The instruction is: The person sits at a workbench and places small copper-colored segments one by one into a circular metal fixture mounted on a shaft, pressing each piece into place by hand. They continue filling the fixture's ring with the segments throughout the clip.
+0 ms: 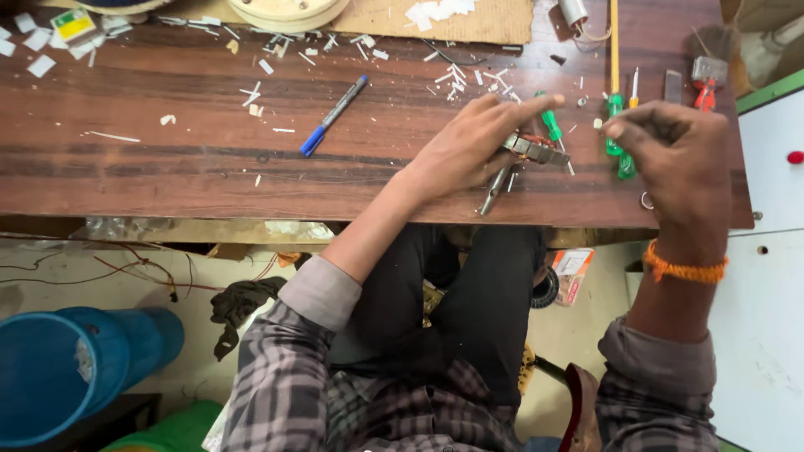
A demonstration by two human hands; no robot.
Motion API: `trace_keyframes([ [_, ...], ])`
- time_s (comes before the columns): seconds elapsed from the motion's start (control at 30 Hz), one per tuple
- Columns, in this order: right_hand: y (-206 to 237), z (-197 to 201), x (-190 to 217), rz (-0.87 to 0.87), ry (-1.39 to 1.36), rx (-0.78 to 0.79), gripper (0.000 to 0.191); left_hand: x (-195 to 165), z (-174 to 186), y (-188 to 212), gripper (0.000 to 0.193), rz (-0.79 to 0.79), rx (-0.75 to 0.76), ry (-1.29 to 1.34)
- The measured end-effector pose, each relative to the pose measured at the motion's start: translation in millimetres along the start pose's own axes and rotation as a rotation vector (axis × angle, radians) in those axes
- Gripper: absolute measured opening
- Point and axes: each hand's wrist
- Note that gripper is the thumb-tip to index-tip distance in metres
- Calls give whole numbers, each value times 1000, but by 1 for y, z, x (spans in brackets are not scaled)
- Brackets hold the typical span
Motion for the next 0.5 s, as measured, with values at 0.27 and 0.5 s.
trace_keyframes([
  [0.27,45,-45,36,154,306,56,15,10,2,-4,51,7,8,85],
  [0.5,55,-82,-8,480,525,-51,14,12,6,-7,50,-5,46,119],
])
Point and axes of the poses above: each hand's wrist, its own y-axis away from the middle knuckle, its own z-axis out of the back of the hand, x = y × z, and after that the axes turned 8 degrees about y, right-handed
